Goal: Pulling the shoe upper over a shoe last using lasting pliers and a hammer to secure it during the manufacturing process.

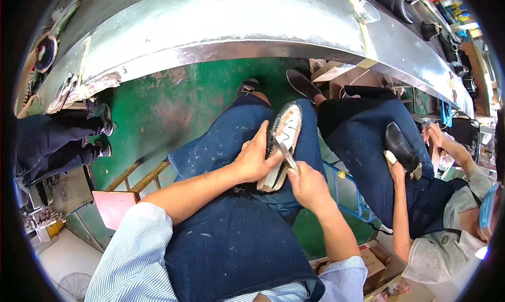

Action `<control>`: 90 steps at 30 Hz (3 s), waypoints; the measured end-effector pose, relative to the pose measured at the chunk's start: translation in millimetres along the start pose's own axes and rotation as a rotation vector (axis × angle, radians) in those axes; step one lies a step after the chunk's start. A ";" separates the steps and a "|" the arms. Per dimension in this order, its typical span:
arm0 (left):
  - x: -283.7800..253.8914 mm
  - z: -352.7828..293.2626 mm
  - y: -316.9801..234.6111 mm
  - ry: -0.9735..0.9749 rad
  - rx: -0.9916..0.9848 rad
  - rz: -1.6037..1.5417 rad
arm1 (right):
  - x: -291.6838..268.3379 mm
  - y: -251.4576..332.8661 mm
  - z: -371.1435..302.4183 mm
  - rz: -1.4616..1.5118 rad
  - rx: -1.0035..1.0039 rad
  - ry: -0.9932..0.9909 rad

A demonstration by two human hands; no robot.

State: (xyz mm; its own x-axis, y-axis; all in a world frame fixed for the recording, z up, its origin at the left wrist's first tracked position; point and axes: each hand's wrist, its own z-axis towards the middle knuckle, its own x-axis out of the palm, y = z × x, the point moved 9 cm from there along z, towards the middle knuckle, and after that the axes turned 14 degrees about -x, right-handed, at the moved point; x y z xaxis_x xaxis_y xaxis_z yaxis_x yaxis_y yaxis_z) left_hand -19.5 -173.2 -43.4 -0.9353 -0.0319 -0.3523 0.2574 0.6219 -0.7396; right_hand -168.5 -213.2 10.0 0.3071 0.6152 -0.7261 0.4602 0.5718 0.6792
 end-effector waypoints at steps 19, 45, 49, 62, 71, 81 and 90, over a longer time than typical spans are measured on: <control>10.9 88.4 -0.6 0.457 -0.321 -0.758 | 65.5 -51.4 -88.9 1.081 0.513 -0.325; -5.1 -7.9 42.3 0.457 -0.138 -0.403 | 36.8 -15.1 -35.4 0.582 0.369 -0.235; 5.8 -14.7 47.4 0.467 -0.065 -0.533 | 17.9 12.5 -54.9 0.333 0.268 0.026; 19.1 -32.2 36.4 0.179 0.121 -0.060 | -20.6 46.6 -4.5 -0.259 -0.031 0.424; 4.3 -52.6 44.7 0.200 -0.049 -0.254 | -7.6 46.4 11.1 -0.227 0.056 0.752; 1.7 -30.3 39.8 -0.284 -0.036 -0.139 | 46.5 21.1 -42.4 -0.108 -0.076 0.010; 4.2 -33.9 29.1 -0.366 0.198 0.086 | -5.9 28.9 -39.3 -0.337 -0.125 -0.038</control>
State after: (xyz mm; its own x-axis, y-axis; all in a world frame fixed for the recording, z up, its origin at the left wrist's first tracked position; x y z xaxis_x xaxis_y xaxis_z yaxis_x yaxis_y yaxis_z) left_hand -24.2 -128.8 -47.0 -0.7696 -0.2847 -0.5715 0.4059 0.4728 -0.7821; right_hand -189.8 -178.9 38.2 0.1874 0.3610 -0.9135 0.4360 0.8028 0.4067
